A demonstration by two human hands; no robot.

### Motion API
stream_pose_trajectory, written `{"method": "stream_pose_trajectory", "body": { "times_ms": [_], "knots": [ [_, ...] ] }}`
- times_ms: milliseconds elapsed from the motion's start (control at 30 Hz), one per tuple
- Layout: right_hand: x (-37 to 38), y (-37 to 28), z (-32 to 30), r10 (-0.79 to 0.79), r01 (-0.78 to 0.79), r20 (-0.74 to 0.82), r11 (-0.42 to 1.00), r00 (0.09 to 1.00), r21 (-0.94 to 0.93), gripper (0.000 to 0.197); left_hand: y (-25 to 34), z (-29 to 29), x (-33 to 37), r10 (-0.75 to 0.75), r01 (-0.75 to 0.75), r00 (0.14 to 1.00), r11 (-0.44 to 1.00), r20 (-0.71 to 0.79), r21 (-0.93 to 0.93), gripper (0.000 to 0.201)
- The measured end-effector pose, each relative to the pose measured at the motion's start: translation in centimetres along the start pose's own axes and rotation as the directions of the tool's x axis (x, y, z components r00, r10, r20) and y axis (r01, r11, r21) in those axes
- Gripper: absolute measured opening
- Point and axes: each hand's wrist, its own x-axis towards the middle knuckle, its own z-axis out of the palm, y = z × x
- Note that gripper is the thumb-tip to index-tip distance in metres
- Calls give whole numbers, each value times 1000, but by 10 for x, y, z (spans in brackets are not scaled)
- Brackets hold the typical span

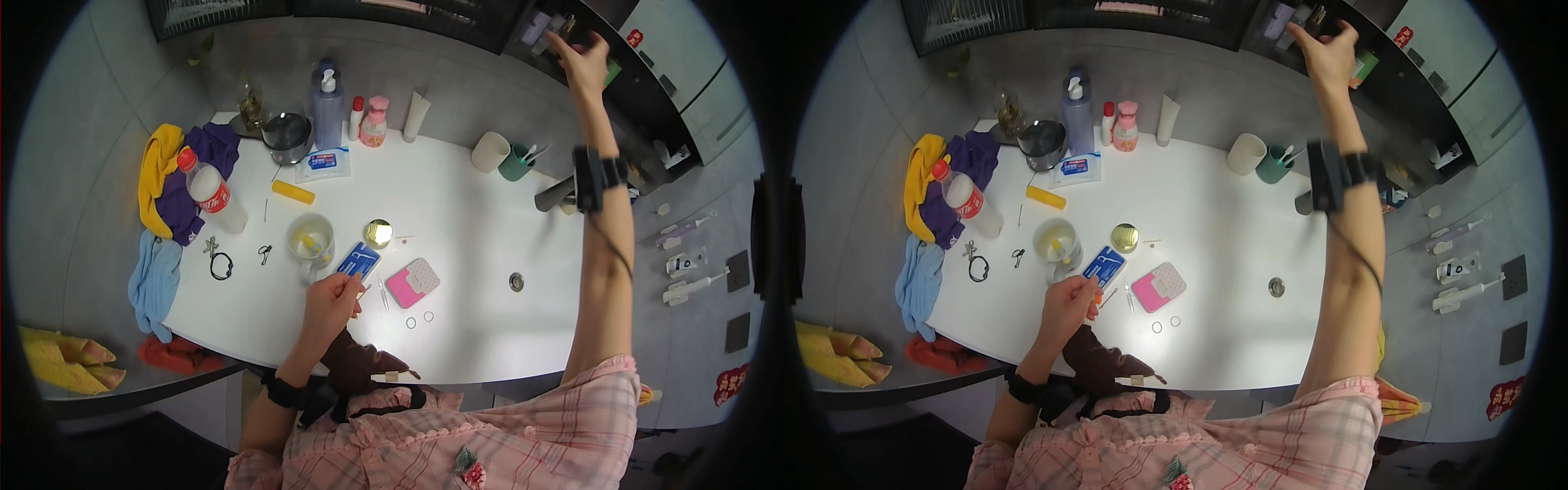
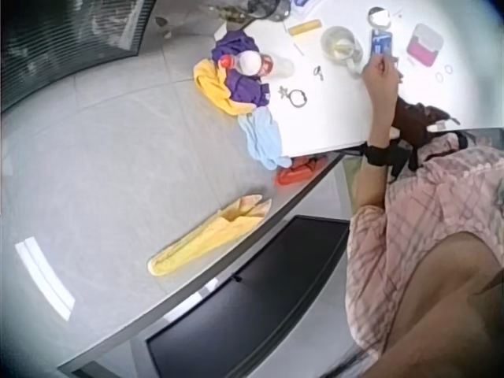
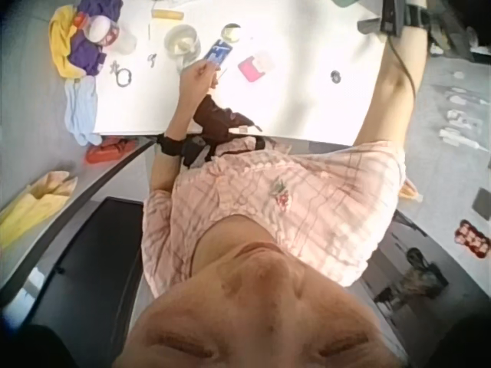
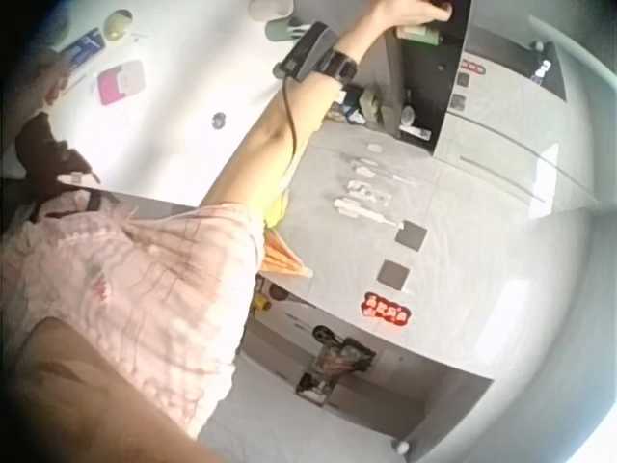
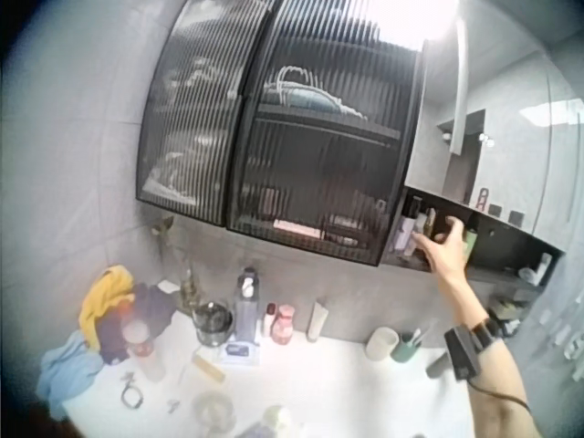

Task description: Organizing and tidying various toiletry items and cosmetics on a bathroom counter and in a cabinet.

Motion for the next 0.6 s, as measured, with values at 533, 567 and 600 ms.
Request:
{"method": "stream_pose_trajectory", "body": {
  "times_ms": [533, 567, 600],
  "knots": [
    [-350, -35, 81, -495, 524, 852, 778, 171, 347, 62, -34, 9, -2, 296, -190, 955, 604, 4, 774, 66],
    [-344, -37, 78, -495, 479, 852, 798, 172, 367, 57, -35, 8, -1, 313, -209, 950, 601, 13, 771, 66],
    [-344, -40, 70, -520, 453, 809, 812, 273, 369, 54, -41, 5, -7, 420, -289, 908, 594, 18, 751, 69]
  ]
}}
